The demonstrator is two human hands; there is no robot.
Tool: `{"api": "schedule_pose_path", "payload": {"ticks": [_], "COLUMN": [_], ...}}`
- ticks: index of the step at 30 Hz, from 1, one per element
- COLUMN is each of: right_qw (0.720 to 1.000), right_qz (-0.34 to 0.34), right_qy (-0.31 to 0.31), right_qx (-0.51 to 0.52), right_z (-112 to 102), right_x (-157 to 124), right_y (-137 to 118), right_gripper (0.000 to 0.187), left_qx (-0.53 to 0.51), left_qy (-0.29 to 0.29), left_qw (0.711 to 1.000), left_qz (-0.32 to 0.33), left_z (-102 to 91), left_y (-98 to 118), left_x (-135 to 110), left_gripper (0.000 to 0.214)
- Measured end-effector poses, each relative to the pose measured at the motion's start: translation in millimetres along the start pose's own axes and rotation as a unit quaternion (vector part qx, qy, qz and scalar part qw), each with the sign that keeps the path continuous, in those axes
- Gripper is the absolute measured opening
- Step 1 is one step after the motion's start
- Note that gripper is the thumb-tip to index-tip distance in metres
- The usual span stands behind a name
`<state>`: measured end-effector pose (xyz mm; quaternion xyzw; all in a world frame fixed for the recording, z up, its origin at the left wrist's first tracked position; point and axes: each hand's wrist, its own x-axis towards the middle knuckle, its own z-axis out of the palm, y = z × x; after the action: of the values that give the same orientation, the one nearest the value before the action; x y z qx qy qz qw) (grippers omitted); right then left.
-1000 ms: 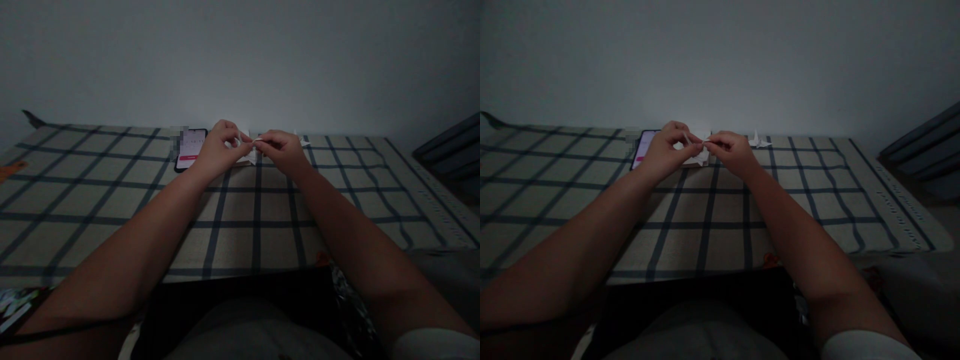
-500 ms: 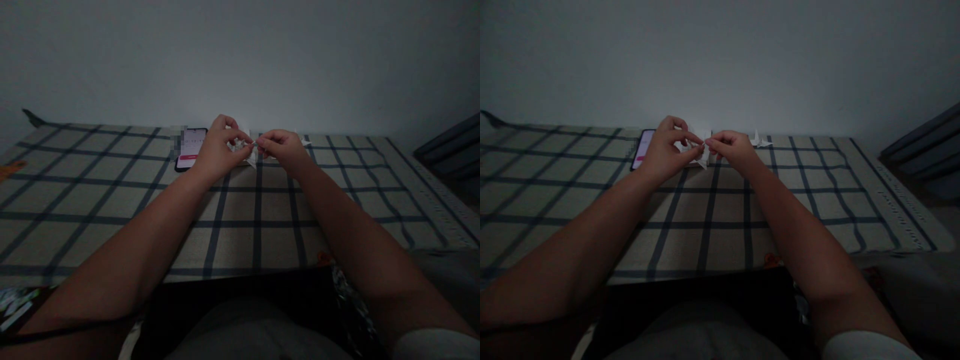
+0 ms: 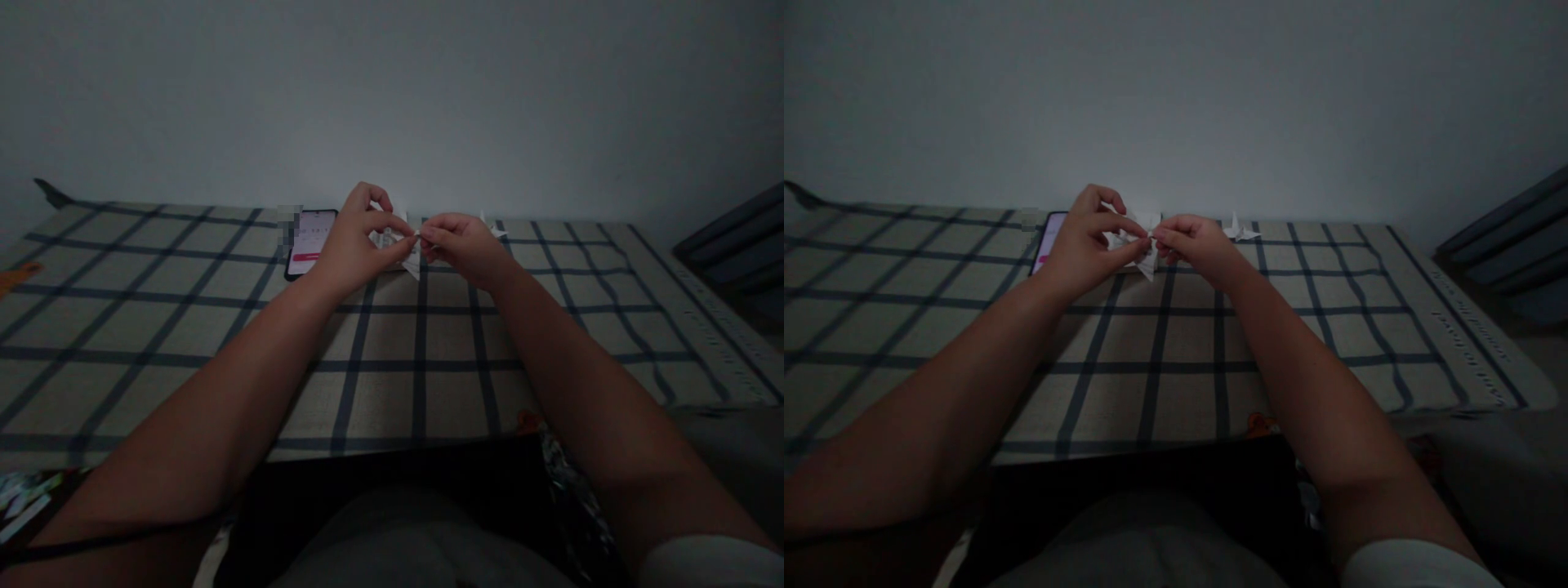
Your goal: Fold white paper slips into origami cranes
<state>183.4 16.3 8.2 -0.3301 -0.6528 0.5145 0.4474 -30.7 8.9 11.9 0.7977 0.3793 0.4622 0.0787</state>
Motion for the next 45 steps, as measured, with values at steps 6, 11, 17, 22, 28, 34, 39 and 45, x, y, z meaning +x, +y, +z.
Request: {"api": "schedule_pose_path", "payload": {"ticks": [6, 11, 17, 22, 28, 34, 39, 45], "right_qw": [0.998, 0.995, 0.992, 0.991, 0.989, 0.989, 0.992, 0.995], "right_qz": [-0.02, -0.023, -0.015, -0.015, -0.02, -0.003, 0.014, 0.029], "right_qy": [-0.003, -0.023, -0.036, -0.027, -0.039, -0.059, -0.071, -0.068], "right_qx": [-0.054, -0.095, -0.123, -0.129, -0.139, -0.133, -0.106, -0.068], "right_z": [0.1, -5.1, -6.9, -5.9, -8.9, -10.5, -12.0, -12.0], "right_x": [-2.9, -3.7, -2.9, -1.6, -2.0, -1.9, -1.1, -1.8], "right_y": [-5.1, -8.3, -8.1, -4.8, -3.3, -2.6, -0.4, 0.7], "right_gripper": [0.044, 0.032, 0.022, 0.02, 0.02, 0.017, 0.019, 0.029], "left_qx": [0.021, 0.021, 0.016, 0.013, 0.002, 0.017, 0.017, 0.024], "left_qy": [0.003, -0.013, -0.041, -0.044, -0.061, -0.091, -0.086, -0.078], "left_qw": [0.999, 0.999, 0.999, 0.998, 0.997, 0.994, 0.994, 0.995], "left_qz": [0.026, 0.04, 0.03, 0.037, 0.055, 0.065, 0.064, 0.058], "left_z": [0.6, -2.8, -5.3, -4.2, -4.3, -5.7, -7.9, -5.3], "left_y": [-2.3, -0.6, 2.1, 0.2, -1.1, 1.1, -0.4, -1.2], "left_x": [-0.5, -0.7, 0.3, 1.0, 0.4, -1.1, -0.1, -0.1], "left_gripper": [0.012, 0.008, 0.01, 0.007, 0.005, 0.002, 0.005, 0.008]}}
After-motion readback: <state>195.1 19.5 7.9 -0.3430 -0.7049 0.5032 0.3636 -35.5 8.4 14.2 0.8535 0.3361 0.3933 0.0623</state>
